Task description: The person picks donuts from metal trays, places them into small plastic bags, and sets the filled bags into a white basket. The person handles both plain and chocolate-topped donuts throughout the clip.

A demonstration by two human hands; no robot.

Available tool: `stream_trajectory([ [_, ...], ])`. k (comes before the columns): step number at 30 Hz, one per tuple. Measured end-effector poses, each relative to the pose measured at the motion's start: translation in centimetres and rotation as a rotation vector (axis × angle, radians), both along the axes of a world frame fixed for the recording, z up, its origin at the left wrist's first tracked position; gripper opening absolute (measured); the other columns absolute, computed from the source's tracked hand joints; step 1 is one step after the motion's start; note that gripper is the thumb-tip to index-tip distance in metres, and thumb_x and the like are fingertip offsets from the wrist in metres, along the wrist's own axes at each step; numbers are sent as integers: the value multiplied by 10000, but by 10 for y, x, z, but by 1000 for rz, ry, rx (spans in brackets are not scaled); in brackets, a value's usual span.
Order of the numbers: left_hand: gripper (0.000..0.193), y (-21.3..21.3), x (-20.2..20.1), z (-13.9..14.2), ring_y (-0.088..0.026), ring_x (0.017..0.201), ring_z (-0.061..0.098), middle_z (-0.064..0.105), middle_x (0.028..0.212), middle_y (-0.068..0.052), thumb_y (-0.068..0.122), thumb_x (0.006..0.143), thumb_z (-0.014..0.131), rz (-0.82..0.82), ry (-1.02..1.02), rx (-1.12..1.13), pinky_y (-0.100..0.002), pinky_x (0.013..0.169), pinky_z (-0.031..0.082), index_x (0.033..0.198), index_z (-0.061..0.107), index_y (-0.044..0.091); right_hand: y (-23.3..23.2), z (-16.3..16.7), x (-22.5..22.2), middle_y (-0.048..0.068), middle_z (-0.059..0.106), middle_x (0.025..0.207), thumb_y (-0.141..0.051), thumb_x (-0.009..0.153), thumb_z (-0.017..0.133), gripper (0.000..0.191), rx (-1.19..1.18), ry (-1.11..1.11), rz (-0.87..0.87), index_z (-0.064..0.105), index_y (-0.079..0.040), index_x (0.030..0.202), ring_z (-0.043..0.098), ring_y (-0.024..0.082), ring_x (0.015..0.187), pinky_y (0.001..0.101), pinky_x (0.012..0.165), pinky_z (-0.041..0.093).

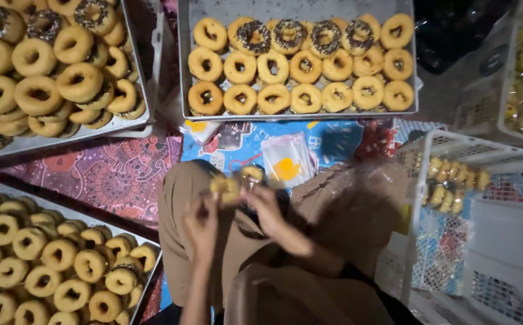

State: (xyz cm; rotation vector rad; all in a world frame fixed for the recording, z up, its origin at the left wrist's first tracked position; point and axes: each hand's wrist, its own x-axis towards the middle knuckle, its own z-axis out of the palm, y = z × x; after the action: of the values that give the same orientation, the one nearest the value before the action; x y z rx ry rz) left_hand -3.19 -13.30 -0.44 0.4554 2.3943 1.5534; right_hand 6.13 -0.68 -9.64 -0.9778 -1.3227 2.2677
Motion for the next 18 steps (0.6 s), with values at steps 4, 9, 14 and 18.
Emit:
stream_trajectory([
  [4,86,-20,42,-19,-139,662,637,664,717,-79,74,895,730,46,-15,-140,-296,641,513,903,693,-4,-31,2,40,-54,647,792,-103,859,705,50,-373,-154,-68,664,-113,886,599,54,711,253,607,457],
  [9,335,53,22,-62,-295,1022,673,610,1161,-198,113,926,689,-112,-52,261,-358,851,567,1210,573,-19,-4,-4,10,-19,478,828,-80,1047,774,325,79,80,-313,511,-43,860,497,88,801,250,687,429],
  [14,746,104,-36,-107,-496,1227,541,591,1339,-279,588,873,665,-498,205,-521,-543,1000,436,1296,609,-24,4,-4,-30,125,525,1134,25,743,839,497,1048,-433,-703,556,-18,1150,568,281,1010,331,875,488],
  [18,723,115,-45,-129,-414,1124,618,652,1232,-263,559,841,662,-635,118,-465,-484,914,489,1246,630,-39,6,10,-11,98,566,1127,7,775,809,450,310,-155,-329,581,-46,1159,595,235,1017,324,873,510],
])
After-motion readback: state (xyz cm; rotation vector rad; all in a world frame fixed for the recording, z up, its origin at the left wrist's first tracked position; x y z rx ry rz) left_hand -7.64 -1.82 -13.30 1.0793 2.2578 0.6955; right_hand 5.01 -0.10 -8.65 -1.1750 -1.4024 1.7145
